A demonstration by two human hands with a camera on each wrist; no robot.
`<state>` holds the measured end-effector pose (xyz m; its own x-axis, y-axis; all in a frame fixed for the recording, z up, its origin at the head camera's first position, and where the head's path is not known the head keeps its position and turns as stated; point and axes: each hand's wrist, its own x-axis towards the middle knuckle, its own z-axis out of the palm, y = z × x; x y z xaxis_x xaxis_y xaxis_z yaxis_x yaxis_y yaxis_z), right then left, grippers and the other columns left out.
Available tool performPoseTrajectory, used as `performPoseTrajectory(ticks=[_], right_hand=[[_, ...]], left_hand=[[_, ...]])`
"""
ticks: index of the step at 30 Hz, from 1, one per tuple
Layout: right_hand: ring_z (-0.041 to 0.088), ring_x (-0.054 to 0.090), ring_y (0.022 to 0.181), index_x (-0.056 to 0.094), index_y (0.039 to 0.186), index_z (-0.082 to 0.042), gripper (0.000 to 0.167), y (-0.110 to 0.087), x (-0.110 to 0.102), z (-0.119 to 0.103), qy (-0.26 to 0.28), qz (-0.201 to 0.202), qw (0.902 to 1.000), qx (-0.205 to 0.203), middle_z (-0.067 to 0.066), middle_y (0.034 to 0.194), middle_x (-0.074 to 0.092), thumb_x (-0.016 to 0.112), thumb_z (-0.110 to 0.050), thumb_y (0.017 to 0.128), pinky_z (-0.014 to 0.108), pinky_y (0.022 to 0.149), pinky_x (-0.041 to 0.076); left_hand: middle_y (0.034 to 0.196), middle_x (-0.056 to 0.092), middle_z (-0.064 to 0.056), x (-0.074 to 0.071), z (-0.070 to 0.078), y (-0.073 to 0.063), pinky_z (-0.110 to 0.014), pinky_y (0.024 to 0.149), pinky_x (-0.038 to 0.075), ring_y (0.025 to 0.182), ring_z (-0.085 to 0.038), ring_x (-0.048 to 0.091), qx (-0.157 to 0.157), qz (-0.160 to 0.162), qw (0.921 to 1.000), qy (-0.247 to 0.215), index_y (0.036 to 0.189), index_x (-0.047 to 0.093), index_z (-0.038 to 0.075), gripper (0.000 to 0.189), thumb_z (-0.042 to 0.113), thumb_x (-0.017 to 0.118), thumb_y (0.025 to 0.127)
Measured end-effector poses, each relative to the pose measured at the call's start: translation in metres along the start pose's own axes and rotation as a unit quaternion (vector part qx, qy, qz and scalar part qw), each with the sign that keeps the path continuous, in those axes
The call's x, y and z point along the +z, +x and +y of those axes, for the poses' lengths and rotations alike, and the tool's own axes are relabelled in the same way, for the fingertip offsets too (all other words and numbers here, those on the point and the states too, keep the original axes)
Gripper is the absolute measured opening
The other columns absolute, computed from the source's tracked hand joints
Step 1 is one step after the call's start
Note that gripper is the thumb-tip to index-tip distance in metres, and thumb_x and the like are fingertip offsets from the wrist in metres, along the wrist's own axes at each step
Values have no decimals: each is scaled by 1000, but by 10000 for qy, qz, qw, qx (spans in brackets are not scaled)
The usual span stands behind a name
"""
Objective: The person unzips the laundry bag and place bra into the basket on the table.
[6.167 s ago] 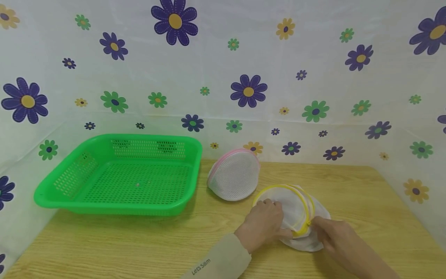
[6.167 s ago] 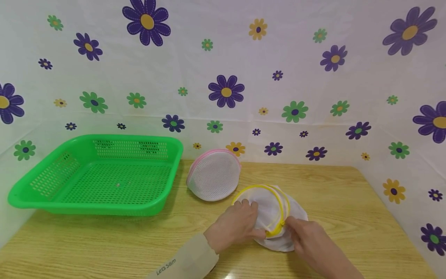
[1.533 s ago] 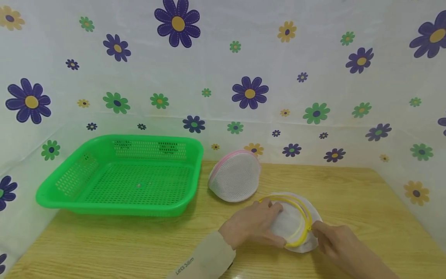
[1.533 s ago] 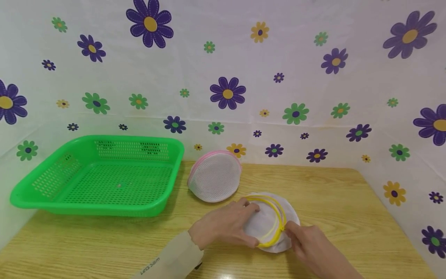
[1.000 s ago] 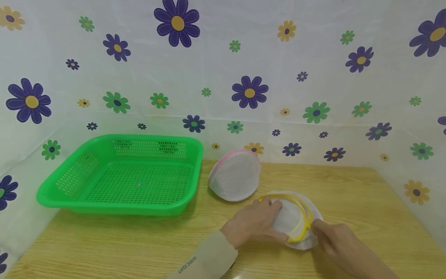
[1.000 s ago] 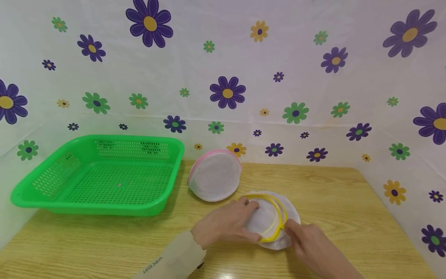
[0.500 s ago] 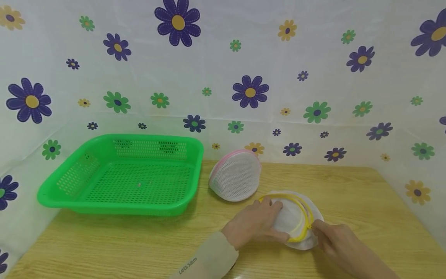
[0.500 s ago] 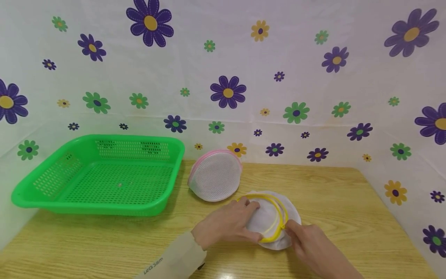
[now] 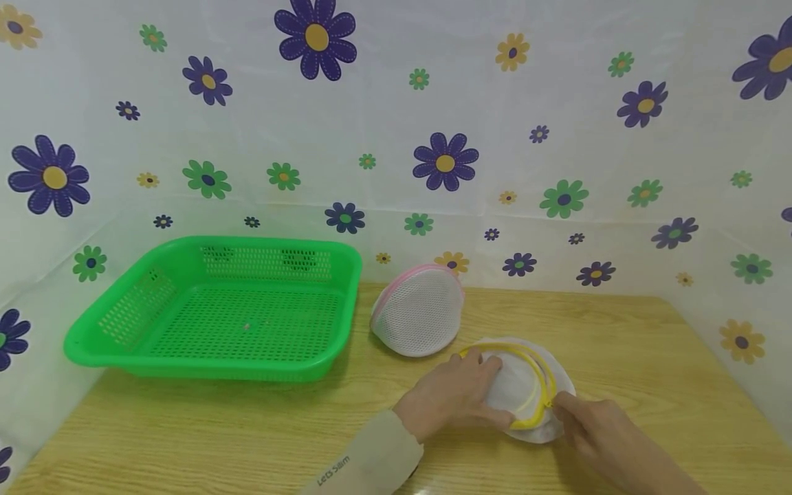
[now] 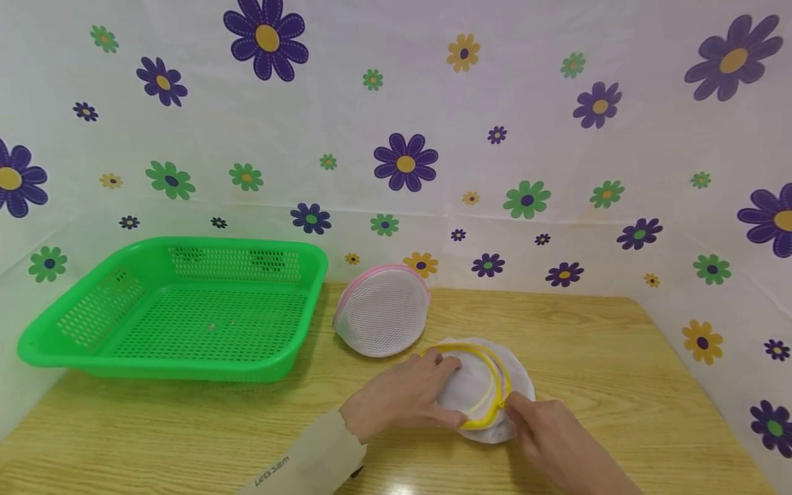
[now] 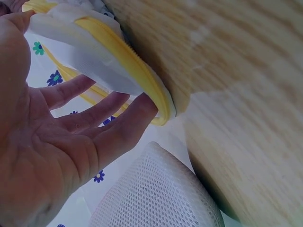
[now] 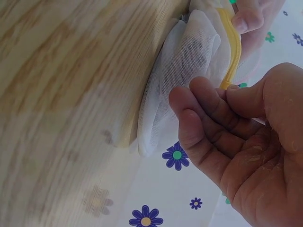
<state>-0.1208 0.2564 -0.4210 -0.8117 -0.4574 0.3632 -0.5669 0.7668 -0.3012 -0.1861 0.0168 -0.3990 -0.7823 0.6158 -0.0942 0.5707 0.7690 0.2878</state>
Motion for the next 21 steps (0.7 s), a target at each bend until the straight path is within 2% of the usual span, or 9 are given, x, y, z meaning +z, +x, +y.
performPoseTrajectory(ticks=[21], right_hand=[[-8,31,58,51,82,-19,28,0,-4,-3,154,-507,9983,223,-19,64,37,64,5,91,17,50,34]], left_hand=[[126,58,-7,0,1,1,-26,69,46,91,-20,56,-57,-89,9999,11,136,53,21,67,62,67,85]])
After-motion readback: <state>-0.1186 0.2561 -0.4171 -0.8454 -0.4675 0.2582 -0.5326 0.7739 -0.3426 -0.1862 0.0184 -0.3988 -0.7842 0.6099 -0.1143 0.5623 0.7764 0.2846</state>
